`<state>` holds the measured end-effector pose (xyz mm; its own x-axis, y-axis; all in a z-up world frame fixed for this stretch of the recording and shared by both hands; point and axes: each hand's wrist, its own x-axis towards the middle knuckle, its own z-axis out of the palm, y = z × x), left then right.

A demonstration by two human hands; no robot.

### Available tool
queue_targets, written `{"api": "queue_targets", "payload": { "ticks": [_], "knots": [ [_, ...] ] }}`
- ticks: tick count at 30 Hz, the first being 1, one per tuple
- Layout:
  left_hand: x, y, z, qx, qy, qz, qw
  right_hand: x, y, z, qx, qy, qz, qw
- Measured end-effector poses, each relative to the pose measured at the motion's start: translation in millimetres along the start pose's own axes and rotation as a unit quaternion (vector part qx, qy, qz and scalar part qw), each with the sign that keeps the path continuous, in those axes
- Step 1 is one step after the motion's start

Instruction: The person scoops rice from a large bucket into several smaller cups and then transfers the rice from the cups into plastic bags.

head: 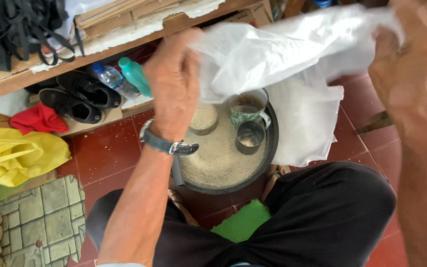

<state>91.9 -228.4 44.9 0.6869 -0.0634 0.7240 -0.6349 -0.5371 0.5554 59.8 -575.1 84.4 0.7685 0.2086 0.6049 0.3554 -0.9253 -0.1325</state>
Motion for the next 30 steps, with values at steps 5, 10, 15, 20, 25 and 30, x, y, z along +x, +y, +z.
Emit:
{"api": "queue_targets", "payload": {
  "ticks": [5, 10, 15, 20, 25, 30],
  "knots": [
    [-7, 14, -26, 0.193, 0.107, 0.103, 0.97, -29, -112, -34, -0.361, 0.06, -0.056, 0.929],
    [-88, -2, 13, 0.228, -0.156, 0.058, 0.959, -64, -160, -15, 0.067, 0.109, -0.037, 0.991],
    [-144, 12, 45, 0.131, -0.078, 0.192, 0.969, -93, -165, 4, 0.074, 0.098, -0.035, 0.992],
    [-168, 18, 51, 0.101, -0.154, 0.186, 0.965, -139, -154, 41, 0.029, -0.015, 0.081, 0.996],
    [-177, 31, 56, 0.113, -0.157, 0.137, 0.972, -199, -110, 97, -0.002, 0.011, 0.146, 0.989],
    [-182, 35, 55, 0.197, -0.211, 0.075, 0.955, -195, -91, 77, 0.1, 0.08, 0.189, 0.974]
  ]
}}
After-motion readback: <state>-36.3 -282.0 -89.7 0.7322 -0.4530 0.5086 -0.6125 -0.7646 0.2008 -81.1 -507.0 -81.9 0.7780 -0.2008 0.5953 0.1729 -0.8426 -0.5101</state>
